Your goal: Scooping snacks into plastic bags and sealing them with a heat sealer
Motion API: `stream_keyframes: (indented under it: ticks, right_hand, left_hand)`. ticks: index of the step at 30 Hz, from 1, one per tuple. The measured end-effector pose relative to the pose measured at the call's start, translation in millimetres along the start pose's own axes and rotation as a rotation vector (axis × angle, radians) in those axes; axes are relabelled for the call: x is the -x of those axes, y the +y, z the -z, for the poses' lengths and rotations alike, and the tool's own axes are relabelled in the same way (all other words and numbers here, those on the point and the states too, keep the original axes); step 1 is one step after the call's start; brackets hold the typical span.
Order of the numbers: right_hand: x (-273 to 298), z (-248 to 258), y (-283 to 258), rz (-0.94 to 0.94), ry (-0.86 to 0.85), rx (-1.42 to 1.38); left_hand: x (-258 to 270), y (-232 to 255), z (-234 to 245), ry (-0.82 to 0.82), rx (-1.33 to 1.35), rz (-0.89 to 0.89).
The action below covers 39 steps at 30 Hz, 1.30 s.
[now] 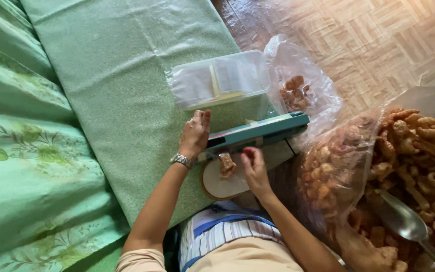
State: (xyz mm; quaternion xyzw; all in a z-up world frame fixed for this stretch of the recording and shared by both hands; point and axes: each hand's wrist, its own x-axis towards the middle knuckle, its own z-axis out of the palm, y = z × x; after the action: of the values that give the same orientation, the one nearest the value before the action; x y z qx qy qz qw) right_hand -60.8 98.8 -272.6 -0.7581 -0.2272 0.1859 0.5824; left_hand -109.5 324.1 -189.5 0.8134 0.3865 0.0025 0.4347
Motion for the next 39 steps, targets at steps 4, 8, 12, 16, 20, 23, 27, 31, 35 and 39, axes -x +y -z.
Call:
stream_keyframes:
  ticks: [4,8,12,16,20,23,27,31,35,39]
  right_hand:
    - [9,-1,15,-0.274,-0.27,0.047]
    - [-7,-9,-8,-0.512,-0.349,-0.017]
    - [-14,-9,22,-0.509,-0.351,-0.192]
    - [-10,-11,20,-0.604,-0.376,-0.162]
    - [-9,-17,15,-0.599,-0.352,-0.285]
    - [-6,-17,15,-0.57,-0.355,-0.347]
    - [-7,-19,46,-0.516,-0.337,-0.281]
    - [-4,-18,26,-0.497,-0.315,-0.275]
    - [-9,-19,59,-0.399,-0.266,-0.184]
    - [-10,-21,50,-0.442,-0.213,-0.226]
  left_hand:
    - [-4,-3,-1,-0.07,0.014,0.071]
    - [-9,-8,-4,-0.115,-0.053,0.087]
    - [-4,6,5,-0.187,-0.097,0.117]
    - [-10,1,-1,-0.203,-0.102,0.131]
    - [-1,9,7,-0.169,-0.02,0.087]
    - [0,11,8,-0.147,0.023,0.064]
    - [6,16,11,-0.112,0.03,0.039]
    - [9,15,9,-0.08,0.037,0.013]
    - [5,11,4,-0.026,0.099,-0.047]
    - [-2,4,-3,-0.083,0.113,0.003]
